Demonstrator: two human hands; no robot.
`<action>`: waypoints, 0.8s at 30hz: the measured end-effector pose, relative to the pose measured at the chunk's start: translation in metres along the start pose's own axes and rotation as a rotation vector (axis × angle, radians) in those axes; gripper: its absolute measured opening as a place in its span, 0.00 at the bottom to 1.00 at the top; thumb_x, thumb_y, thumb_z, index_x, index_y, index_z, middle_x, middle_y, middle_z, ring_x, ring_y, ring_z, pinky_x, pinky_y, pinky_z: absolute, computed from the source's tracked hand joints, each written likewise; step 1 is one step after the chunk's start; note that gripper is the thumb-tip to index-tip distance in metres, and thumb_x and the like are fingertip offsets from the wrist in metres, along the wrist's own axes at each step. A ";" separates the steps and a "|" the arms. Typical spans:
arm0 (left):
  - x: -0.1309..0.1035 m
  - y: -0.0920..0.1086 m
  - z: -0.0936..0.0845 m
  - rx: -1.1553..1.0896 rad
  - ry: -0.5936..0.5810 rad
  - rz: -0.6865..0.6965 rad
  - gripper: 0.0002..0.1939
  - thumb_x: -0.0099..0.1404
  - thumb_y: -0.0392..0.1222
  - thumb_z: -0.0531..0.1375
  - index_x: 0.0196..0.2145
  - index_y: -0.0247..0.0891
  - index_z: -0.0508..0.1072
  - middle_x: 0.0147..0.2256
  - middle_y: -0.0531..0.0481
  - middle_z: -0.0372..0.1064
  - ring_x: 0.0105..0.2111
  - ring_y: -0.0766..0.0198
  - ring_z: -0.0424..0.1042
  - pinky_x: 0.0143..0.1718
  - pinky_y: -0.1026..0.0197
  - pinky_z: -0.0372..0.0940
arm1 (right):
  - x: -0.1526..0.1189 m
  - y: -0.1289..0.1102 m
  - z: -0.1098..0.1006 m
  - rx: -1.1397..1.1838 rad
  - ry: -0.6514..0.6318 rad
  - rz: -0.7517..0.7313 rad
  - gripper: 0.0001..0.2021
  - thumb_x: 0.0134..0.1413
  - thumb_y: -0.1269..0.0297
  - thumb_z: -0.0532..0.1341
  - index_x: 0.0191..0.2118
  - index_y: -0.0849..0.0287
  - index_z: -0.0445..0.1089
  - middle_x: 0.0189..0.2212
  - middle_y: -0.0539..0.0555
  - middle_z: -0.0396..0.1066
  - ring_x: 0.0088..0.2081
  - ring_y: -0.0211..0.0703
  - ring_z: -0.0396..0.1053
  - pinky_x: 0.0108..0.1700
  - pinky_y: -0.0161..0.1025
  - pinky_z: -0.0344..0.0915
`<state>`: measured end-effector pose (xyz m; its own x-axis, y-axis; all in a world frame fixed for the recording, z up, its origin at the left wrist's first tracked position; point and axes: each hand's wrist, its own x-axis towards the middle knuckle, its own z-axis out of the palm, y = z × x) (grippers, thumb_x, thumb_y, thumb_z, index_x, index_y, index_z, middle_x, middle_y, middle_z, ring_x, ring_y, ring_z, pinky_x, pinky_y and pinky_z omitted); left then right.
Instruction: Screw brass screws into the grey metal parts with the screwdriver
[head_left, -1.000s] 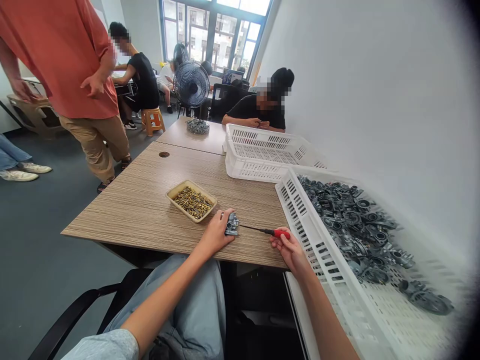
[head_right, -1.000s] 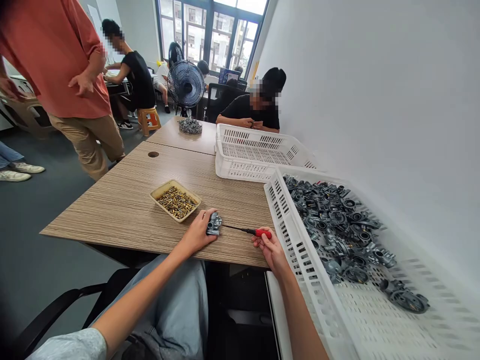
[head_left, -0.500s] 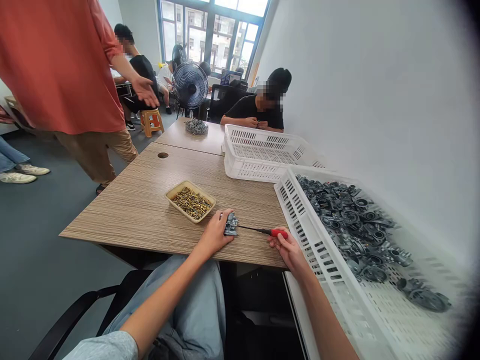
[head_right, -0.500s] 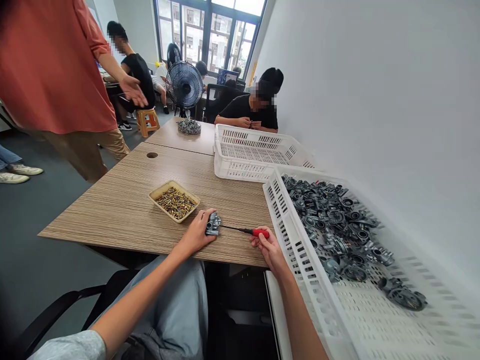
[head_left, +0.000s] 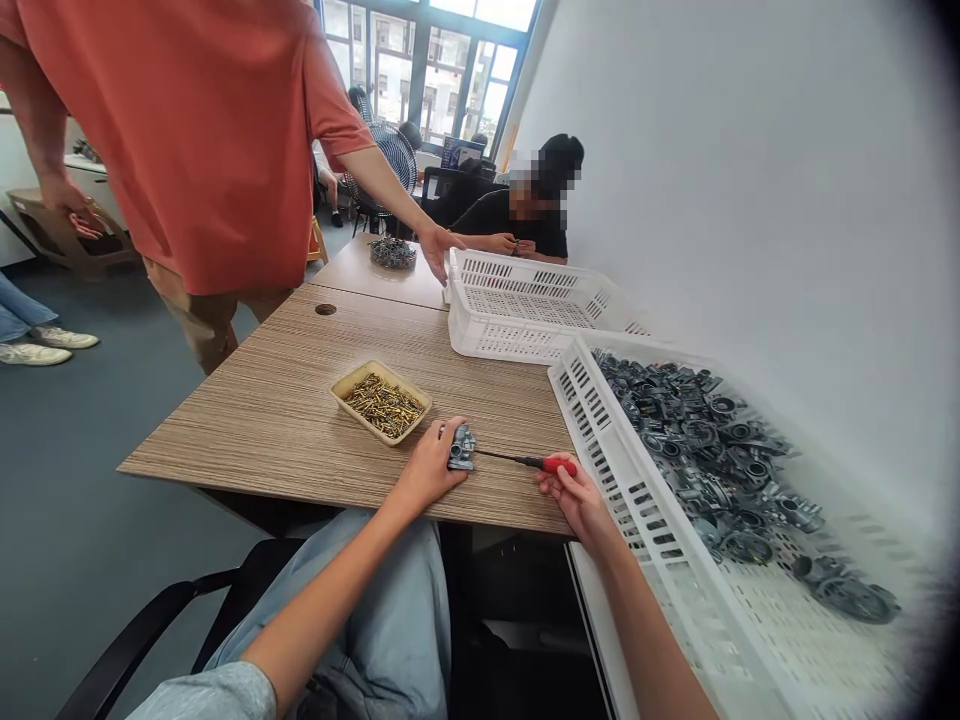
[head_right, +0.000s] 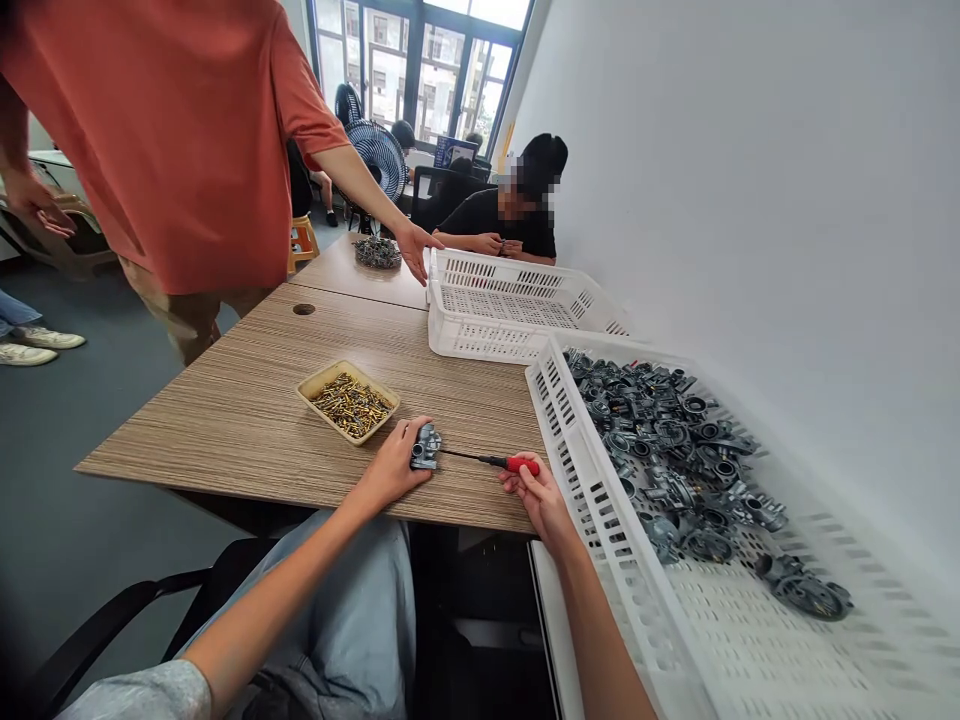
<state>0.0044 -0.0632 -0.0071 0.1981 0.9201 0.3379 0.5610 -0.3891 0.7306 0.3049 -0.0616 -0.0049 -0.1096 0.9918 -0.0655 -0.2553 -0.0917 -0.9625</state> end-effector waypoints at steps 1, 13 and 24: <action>0.000 0.000 0.000 0.001 0.003 0.000 0.44 0.55 0.32 0.66 0.67 0.46 0.56 0.55 0.43 0.62 0.57 0.51 0.67 0.60 0.48 0.65 | 0.000 0.000 0.000 -0.002 0.003 -0.004 0.16 0.53 0.51 0.74 0.42 0.52 0.76 0.38 0.54 0.76 0.38 0.47 0.74 0.37 0.42 0.70; 0.000 -0.002 0.001 0.022 0.007 0.015 0.44 0.55 0.32 0.65 0.67 0.46 0.55 0.55 0.43 0.62 0.56 0.51 0.67 0.60 0.48 0.65 | 0.001 0.003 -0.002 -0.036 -0.010 -0.014 0.16 0.53 0.50 0.74 0.42 0.51 0.76 0.36 0.54 0.76 0.37 0.48 0.74 0.37 0.43 0.70; 0.000 -0.003 0.001 0.010 -0.002 0.015 0.44 0.55 0.32 0.65 0.67 0.45 0.55 0.56 0.42 0.62 0.57 0.51 0.67 0.61 0.48 0.64 | 0.000 0.002 0.000 -0.046 -0.020 -0.002 0.18 0.53 0.49 0.74 0.43 0.51 0.75 0.34 0.53 0.77 0.35 0.45 0.74 0.38 0.41 0.69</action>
<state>0.0037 -0.0625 -0.0100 0.2087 0.9142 0.3475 0.5663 -0.4026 0.7192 0.3041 -0.0622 -0.0067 -0.1288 0.9899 -0.0589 -0.2116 -0.0855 -0.9736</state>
